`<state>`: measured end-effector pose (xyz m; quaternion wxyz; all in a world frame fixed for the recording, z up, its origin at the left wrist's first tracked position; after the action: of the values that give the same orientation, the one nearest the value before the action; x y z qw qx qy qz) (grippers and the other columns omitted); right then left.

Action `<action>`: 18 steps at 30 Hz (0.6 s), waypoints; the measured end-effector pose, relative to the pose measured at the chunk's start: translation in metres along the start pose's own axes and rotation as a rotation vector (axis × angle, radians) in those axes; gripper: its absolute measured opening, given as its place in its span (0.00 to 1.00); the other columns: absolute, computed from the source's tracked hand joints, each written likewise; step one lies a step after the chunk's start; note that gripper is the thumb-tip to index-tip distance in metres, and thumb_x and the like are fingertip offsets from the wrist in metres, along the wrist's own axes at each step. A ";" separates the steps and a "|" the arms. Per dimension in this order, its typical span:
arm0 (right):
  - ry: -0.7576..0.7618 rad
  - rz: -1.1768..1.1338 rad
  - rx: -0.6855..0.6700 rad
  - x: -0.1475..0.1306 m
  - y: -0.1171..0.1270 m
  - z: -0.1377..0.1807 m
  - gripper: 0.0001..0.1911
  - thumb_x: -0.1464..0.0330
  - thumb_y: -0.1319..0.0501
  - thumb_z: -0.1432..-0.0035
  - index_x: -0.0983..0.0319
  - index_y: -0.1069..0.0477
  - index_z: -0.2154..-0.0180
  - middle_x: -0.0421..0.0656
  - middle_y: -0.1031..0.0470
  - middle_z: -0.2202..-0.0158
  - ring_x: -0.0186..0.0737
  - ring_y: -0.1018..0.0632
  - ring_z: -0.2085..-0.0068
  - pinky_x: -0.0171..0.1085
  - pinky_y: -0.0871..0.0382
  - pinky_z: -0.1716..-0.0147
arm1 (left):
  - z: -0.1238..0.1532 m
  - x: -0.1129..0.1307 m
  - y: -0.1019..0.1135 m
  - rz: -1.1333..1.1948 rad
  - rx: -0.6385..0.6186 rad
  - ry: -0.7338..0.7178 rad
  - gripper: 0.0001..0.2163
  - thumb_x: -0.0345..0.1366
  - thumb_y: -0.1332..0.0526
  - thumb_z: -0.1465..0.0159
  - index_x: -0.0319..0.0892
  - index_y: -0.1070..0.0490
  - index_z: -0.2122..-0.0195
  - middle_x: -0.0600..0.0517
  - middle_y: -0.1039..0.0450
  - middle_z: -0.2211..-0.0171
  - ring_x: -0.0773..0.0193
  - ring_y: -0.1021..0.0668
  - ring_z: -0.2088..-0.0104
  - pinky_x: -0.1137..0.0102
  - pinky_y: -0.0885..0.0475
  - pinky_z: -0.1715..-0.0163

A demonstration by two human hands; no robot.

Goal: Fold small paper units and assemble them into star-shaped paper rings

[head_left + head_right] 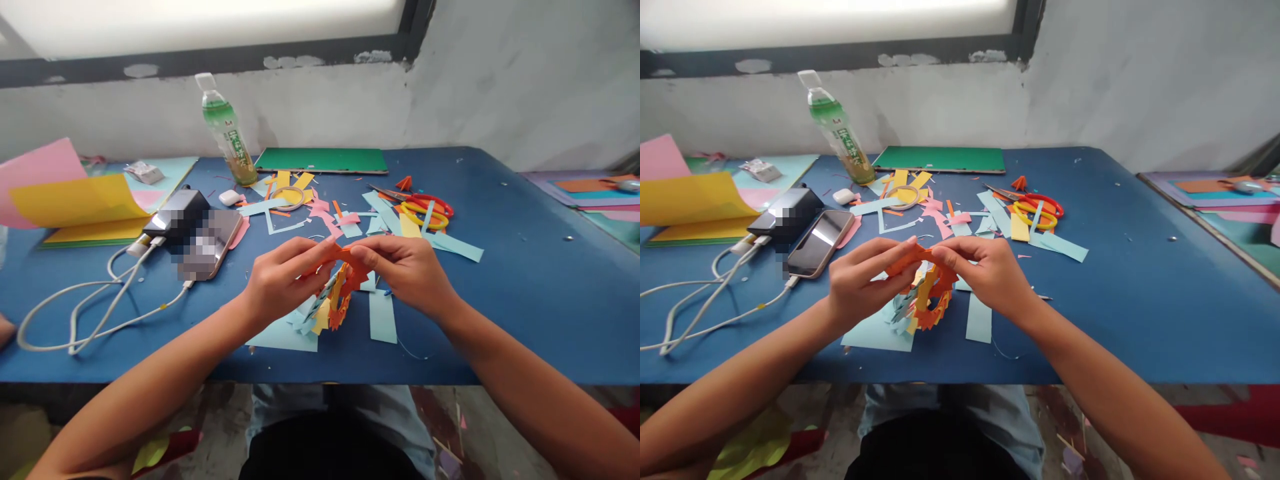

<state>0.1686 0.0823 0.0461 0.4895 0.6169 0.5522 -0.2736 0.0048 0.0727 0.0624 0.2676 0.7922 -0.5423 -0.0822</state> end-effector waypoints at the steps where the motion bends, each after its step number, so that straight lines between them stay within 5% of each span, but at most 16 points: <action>1: 0.008 0.011 0.013 0.000 0.000 0.001 0.09 0.62 0.40 0.42 0.59 0.23 0.67 0.38 0.22 0.74 0.35 0.22 0.73 0.31 0.27 0.76 | 0.000 0.001 -0.001 -0.010 -0.002 -0.015 0.16 0.23 0.38 0.44 0.39 0.29 0.54 0.50 0.26 0.68 0.72 0.25 0.73 0.78 0.28 0.73; 11: 0.089 0.045 0.013 -0.004 -0.008 0.003 0.09 0.64 0.41 0.41 0.59 0.24 0.67 0.36 0.22 0.73 0.33 0.23 0.72 0.30 0.29 0.74 | 0.002 0.007 -0.002 -0.092 -0.014 -0.056 0.13 0.26 0.37 0.44 0.40 0.29 0.56 0.52 0.24 0.70 0.73 0.24 0.74 0.80 0.29 0.75; 15: 0.190 0.115 0.076 -0.010 -0.006 0.004 0.07 0.66 0.40 0.41 0.59 0.24 0.66 0.38 0.21 0.71 0.34 0.23 0.71 0.33 0.29 0.71 | -0.001 0.002 -0.001 0.140 -0.006 0.137 0.14 0.28 0.34 0.45 0.38 0.28 0.57 0.50 0.23 0.68 0.70 0.23 0.71 0.77 0.25 0.68; 18: 0.445 0.187 0.142 -0.021 -0.003 0.008 0.04 0.70 0.39 0.43 0.58 0.25 0.65 0.39 0.21 0.69 0.35 0.22 0.68 0.36 0.28 0.66 | -0.002 -0.002 -0.002 0.253 -0.005 0.264 0.12 0.28 0.34 0.44 0.38 0.28 0.58 0.50 0.22 0.68 0.69 0.21 0.70 0.76 0.24 0.67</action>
<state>0.1620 0.0660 0.0609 0.3345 0.7432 0.5662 -0.1226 0.0066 0.0755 0.0626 0.3467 0.7209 -0.5975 0.0551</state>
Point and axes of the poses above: each hand's wrist, its own z-axis away from the middle knuckle, its own y-axis out of the back of the hand, x = y × z, the point moved 5 cm from there along -z, towards the middle knuckle
